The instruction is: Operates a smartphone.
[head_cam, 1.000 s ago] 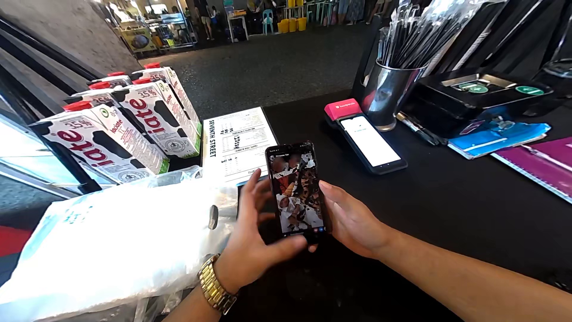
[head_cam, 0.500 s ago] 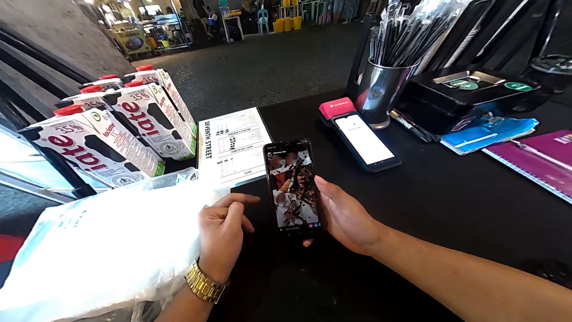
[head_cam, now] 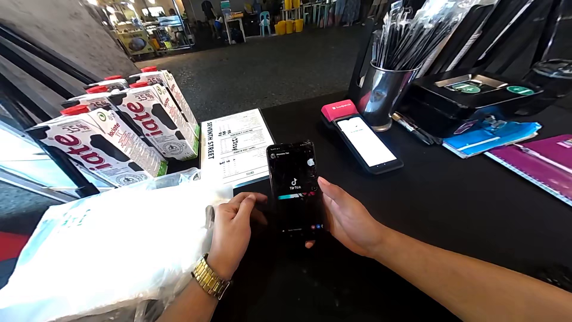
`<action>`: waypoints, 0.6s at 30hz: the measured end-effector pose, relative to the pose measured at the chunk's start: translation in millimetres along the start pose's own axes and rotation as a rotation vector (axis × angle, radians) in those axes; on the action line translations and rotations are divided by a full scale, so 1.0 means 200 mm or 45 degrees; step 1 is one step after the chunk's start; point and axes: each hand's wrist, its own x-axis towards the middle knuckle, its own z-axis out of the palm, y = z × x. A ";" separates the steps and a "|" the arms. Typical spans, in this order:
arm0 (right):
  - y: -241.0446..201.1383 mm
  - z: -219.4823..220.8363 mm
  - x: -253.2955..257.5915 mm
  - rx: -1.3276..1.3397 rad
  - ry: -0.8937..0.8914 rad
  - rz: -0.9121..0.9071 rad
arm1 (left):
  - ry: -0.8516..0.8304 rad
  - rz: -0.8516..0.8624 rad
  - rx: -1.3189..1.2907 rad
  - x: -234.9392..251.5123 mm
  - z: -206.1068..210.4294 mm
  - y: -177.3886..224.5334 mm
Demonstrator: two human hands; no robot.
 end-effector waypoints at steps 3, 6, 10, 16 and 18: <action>0.00 0.00 0.00 -0.014 -0.034 0.007 | -0.079 0.045 -0.053 0.00 0.01 0.01; 0.00 0.01 0.00 -0.043 -0.053 0.025 | -0.114 0.141 -0.035 -0.01 0.02 0.01; 0.00 0.03 -0.01 -0.063 0.002 0.056 | -0.142 0.185 -0.021 -0.01 0.02 0.01; 0.01 0.01 0.00 -0.042 -0.088 0.024 | -0.227 0.178 0.040 -0.01 0.01 -0.01; 0.01 0.01 -0.01 -0.040 -0.086 0.033 | -0.246 0.171 0.038 -0.02 0.01 -0.01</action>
